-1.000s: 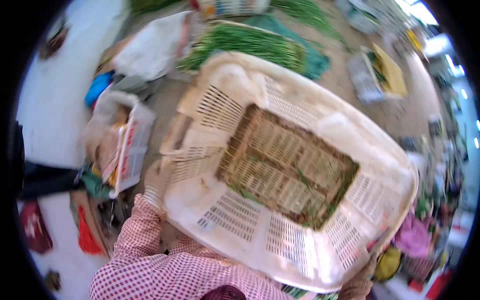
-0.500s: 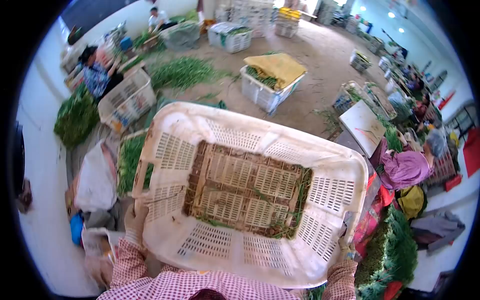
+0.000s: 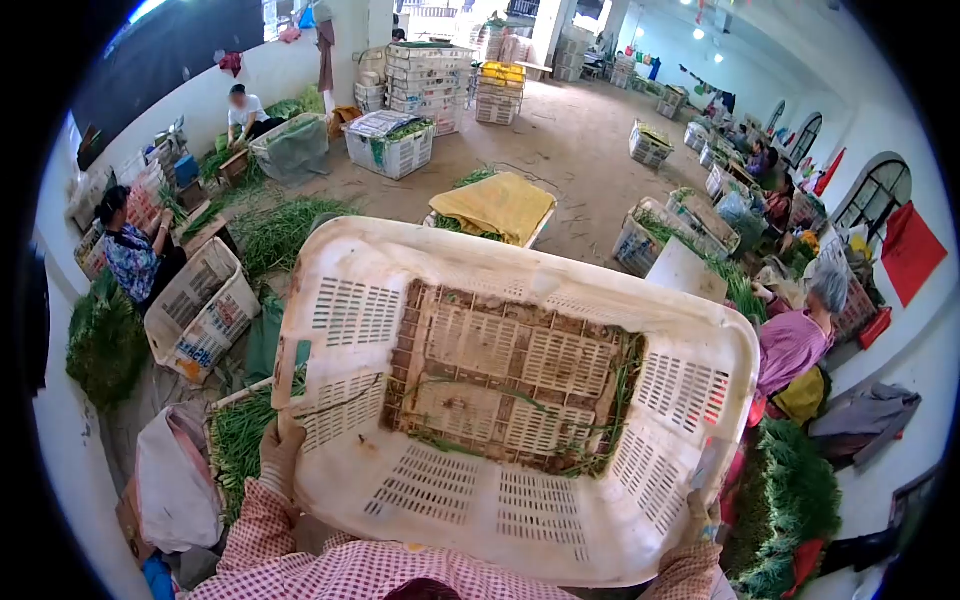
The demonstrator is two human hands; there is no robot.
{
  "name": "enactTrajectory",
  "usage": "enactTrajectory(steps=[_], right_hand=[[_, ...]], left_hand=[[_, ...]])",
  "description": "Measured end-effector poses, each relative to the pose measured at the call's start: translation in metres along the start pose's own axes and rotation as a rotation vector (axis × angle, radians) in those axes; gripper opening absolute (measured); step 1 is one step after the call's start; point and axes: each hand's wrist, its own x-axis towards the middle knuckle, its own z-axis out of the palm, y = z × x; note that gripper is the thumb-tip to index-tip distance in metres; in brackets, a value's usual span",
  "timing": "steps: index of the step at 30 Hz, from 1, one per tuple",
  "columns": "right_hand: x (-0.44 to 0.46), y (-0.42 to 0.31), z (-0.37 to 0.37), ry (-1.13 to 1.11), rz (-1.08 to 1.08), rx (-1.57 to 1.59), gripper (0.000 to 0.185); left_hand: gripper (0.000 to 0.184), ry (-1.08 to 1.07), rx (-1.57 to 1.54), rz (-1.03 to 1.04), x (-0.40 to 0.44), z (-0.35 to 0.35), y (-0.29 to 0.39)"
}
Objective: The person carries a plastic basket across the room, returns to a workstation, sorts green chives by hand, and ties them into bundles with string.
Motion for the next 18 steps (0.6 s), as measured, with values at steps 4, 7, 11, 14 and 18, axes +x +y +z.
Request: enactTrajectory(steps=[4, 7, 11, 14, 18], right_hand=[[-0.057, -0.016, 0.027, 0.085, 0.013, 0.007, 0.051], [-0.063, -0.012, 0.033, 0.130, 0.015, 0.037, 0.051], [-0.057, -0.008, 0.048, 0.187, 0.049, 0.076, 0.052], [-0.034, -0.003, 0.058, 0.207, 0.070, 0.079, 0.052], [0.010, -0.001, 0.077, 0.198, 0.082, 0.078, 0.053]], left_hand=[[0.038, -0.083, -0.007, -0.009, 0.053, -0.035, 0.015], [0.044, -0.211, -0.087, -0.009, 0.084, -0.015, 0.008], [0.049, -0.220, -0.017, -0.037, 0.119, 0.022, 0.034], [0.046, -0.177, 0.018, -0.014, 0.142, 0.061, 0.027], [0.037, -0.190, 0.005, -0.068, 0.171, 0.110, 0.028]])
